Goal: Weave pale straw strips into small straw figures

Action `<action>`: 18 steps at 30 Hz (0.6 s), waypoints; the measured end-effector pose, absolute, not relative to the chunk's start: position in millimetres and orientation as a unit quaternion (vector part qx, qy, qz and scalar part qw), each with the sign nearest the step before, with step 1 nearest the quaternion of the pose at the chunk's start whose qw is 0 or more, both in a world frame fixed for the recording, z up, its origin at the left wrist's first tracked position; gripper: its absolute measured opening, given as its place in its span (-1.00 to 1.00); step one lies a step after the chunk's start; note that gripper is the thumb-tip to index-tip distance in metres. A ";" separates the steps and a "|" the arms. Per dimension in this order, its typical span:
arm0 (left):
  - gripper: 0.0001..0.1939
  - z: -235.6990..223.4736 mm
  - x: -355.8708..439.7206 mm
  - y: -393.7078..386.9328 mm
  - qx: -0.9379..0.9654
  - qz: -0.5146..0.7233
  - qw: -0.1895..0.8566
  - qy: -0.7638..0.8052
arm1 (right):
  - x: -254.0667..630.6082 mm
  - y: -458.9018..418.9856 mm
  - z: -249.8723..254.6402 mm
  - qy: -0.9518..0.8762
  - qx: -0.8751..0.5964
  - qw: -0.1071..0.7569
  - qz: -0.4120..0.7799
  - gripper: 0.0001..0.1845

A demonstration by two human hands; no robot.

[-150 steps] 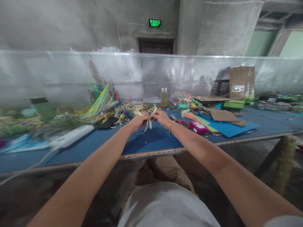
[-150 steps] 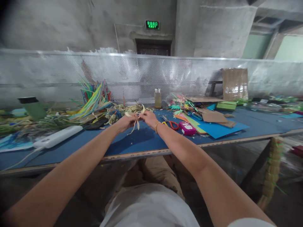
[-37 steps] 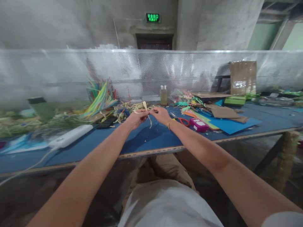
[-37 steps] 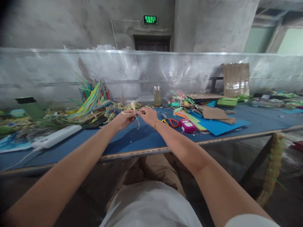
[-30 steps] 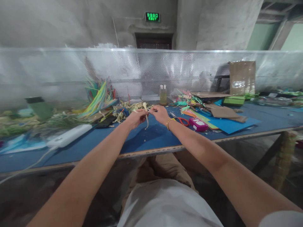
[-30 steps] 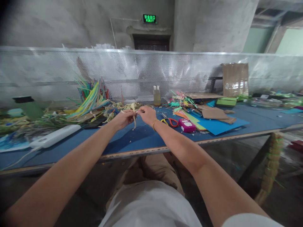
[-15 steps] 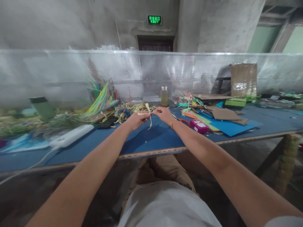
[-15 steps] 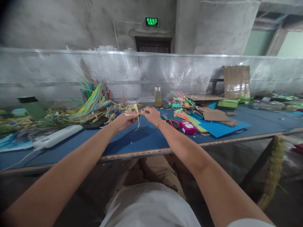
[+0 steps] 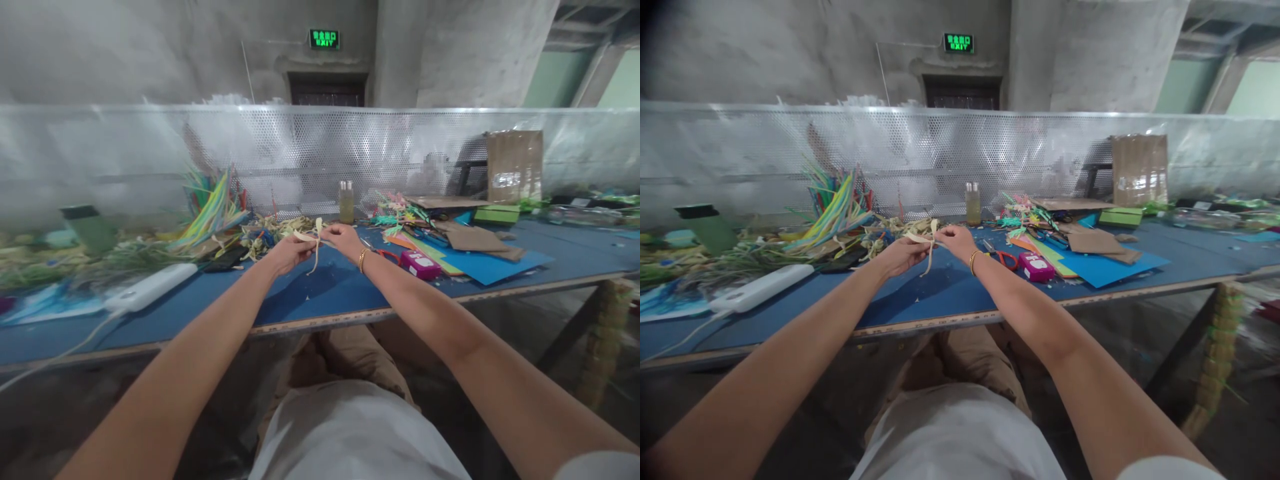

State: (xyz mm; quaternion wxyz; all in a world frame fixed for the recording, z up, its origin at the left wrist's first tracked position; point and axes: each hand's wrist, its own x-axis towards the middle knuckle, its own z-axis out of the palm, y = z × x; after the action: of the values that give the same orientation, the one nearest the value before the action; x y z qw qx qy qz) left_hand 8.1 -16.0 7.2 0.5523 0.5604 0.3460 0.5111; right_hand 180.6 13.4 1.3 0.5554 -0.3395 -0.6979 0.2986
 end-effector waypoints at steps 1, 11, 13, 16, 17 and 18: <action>-0.81 7.1 8.0 -15.7 0.563 0.508 0.555 0.342 | 180.0 14.3 0.7 -0.692 -0.337 0.557 0.312 -0.72; -0.79 4.4 11.7 -13.0 0.573 0.503 0.535 0.363 | 171.6 17.8 -4.7 -0.697 -0.374 0.533 0.299 -0.82; -0.80 5.3 13.0 -13.7 0.577 0.499 0.532 0.367 | 169.0 18.1 -5.2 -0.694 -0.379 0.533 0.301 -0.83; -0.82 6.7 14.6 -16.7 0.576 0.494 0.537 0.369 | 166.1 17.9 -5.0 -0.677 -0.390 0.547 0.300 -0.83; -0.81 6.6 14.9 -18.0 0.576 0.493 0.538 0.369 | 165.7 17.4 -4.9 -0.672 -0.392 0.552 0.299 -0.83; -0.81 6.2 15.0 -19.3 0.577 0.491 0.538 0.369 | 165.7 16.6 -5.0 -0.670 -0.392 0.555 0.300 -0.83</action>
State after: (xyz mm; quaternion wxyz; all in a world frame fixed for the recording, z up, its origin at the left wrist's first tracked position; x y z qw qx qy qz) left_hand 15.0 -19.3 6.2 0.5382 0.5772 0.3691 0.4909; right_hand 165.7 16.6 -5.0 0.5548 -0.3921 -0.6697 0.2999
